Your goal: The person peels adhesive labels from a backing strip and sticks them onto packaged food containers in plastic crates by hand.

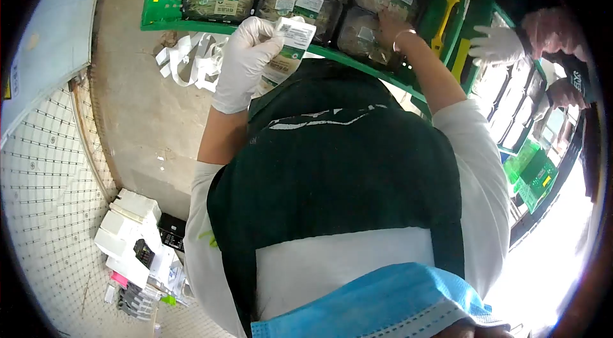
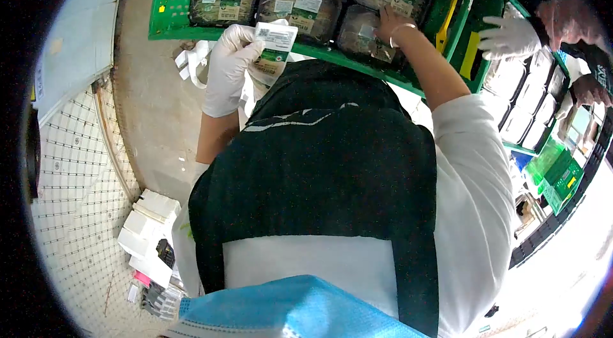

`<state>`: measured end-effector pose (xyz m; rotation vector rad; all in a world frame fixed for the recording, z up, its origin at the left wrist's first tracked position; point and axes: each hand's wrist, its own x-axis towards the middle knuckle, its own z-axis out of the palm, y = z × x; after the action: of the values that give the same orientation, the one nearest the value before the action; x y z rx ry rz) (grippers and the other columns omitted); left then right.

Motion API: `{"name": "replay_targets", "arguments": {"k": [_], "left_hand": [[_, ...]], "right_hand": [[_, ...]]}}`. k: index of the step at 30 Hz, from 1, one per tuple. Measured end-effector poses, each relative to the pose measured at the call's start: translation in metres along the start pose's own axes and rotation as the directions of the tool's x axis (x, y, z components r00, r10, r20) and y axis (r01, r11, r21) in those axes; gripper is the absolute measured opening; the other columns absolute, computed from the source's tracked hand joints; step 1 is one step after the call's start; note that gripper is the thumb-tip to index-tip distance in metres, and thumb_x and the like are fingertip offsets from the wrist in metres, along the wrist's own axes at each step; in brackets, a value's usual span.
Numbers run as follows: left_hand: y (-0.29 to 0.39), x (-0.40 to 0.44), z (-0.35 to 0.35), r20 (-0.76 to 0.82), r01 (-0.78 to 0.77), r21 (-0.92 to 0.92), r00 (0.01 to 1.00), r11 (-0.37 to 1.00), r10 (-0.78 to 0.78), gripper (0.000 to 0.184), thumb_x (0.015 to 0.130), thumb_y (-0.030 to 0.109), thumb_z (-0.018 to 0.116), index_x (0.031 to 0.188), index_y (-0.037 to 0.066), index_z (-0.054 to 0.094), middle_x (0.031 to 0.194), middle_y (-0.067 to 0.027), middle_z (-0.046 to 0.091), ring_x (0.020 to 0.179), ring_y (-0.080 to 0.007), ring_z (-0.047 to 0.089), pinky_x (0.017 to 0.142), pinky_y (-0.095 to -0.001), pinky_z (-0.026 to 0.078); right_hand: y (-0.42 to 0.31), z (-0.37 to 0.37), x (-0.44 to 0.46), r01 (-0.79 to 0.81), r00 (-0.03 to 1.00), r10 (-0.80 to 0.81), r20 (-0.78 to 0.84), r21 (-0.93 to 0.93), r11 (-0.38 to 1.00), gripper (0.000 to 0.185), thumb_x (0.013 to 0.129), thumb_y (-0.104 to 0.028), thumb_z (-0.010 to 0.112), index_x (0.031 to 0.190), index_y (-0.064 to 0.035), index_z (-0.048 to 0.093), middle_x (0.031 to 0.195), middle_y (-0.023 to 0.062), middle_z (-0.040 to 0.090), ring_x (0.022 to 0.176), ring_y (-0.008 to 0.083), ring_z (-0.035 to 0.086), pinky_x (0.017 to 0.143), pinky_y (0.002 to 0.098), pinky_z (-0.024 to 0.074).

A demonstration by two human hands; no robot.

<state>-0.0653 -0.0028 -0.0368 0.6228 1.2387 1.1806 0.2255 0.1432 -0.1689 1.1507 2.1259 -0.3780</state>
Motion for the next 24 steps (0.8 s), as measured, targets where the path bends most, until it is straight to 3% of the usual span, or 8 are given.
{"name": "replay_targets", "arguments": {"k": [4,5,8,12,14,16,20,24], "left_hand": [[0.003,0.006,0.011,0.106,-0.058,-0.098,0.992,0.993,0.069,0.014,0.075,-0.007,0.045,0.087,0.001,0.045,0.097,-0.0196,0.057,0.086,-0.0176,0.057,0.076,-0.0289,0.046],[0.009,0.004,0.014,0.141,-0.062,-0.094,0.987,0.994,0.075,0.028,0.072,-0.009,0.044,0.099,-0.001,0.044,0.106,-0.023,0.053,0.091,-0.0199,0.056,0.081,-0.0292,0.044],[0.022,0.001,0.026,0.148,0.02,-0.168,0.989,0.986,0.005,0.044,0.071,-0.01,0.044,0.113,0.0,0.04,0.106,-0.0206,0.054,0.091,-0.0189,0.056,0.081,-0.0272,0.044],[0.02,0.004,0.025,0.21,0.031,0.08,0.977,0.996,-0.047,0.035,0.074,-0.006,0.047,0.108,0.0,0.05,0.103,-0.0142,0.057,0.092,-0.0172,0.055,0.083,-0.0266,0.042],[0.012,0.007,0.03,0.185,0.013,0.025,0.983,1.0,-0.017,0.022,0.077,-0.003,0.049,0.097,0.0,0.056,0.101,-0.0115,0.058,0.089,-0.0152,0.055,0.082,-0.0259,0.041],[0.006,0.011,0.03,0.198,-0.022,0.136,0.98,0.99,-0.006,0.017,0.078,0.0,0.051,0.094,-0.001,0.058,0.087,-0.0047,0.059,0.078,-0.0081,0.053,0.072,-0.0208,0.042],[0.011,0.014,0.042,0.082,-0.093,0.302,0.994,0.949,0.071,0.011,0.077,0.005,0.057,0.087,0.0,0.06,0.076,-0.0022,0.06,0.068,-0.0054,0.051,0.063,-0.0201,0.042],[0.014,0.017,0.041,0.045,-0.057,0.518,0.998,0.853,0.04,0.019,0.072,0.014,0.066,0.082,0.0,0.059,0.073,-0.0033,0.06,0.064,-0.0046,0.05,0.056,-0.0207,0.041]], "right_hand": [[0.02,-0.068,0.016,-0.323,0.941,0.268,0.207,0.307,0.895,0.061,0.077,-0.029,0.05,0.126,-0.0032,0.026,0.121,0.0212,0.04,0.107,0.0328,0.045,0.088,0.0381,0.0386],[0.022,-0.069,0.012,-0.326,0.94,0.341,-0.031,0.221,0.919,0.061,0.076,-0.025,0.051,0.126,-0.0026,0.025,0.127,0.021,0.033,0.113,0.0322,0.04,0.091,0.0375,0.0352],[0.026,-0.018,0.023,-0.313,0.912,0.297,-0.285,-0.013,0.95,0.061,0.076,-0.024,0.052,0.126,-0.0012,0.025,0.131,0.0193,0.027,0.117,0.0326,0.034,0.091,0.0383,0.0351],[0.018,-0.039,0.027,-0.408,0.913,0.409,-0.017,0.038,0.912,0.057,0.082,-0.036,0.047,0.128,-0.0082,0.028,0.13,0.0166,0.028,0.109,0.0329,0.042,0.082,0.0386,0.0434],[-0.011,-0.075,-0.017,0.004,0.961,0.071,-0.267,0.27,0.963,0.047,0.079,-0.036,0.052,0.116,-0.0076,0.043,0.114,0.0169,0.048,0.103,0.0288,0.048,0.081,0.034,0.0432],[-0.058,-0.115,-0.077,0.46,0.886,-0.211,-0.412,0.734,0.499,0.036,0.076,-0.035,0.057,0.098,-0.0061,0.053,0.092,0.0146,0.058,0.092,0.0257,0.055,0.078,0.0334,0.0434],[-0.1,-0.126,-0.102,0.65,0.677,-0.296,-0.673,0.36,0.67,0.033,0.067,-0.028,0.063,0.088,-0.0041,0.053,0.085,0.0138,0.057,0.079,0.0297,0.056,0.068,0.0363,0.045],[-0.099,-0.12,-0.1,0.723,0.601,-0.144,-0.786,0.458,0.517,0.019,0.066,-0.019,0.063,0.081,-0.008,0.057,0.074,0.0096,0.058,0.07,0.0275,0.057,0.061,0.0339,0.0468]]}}
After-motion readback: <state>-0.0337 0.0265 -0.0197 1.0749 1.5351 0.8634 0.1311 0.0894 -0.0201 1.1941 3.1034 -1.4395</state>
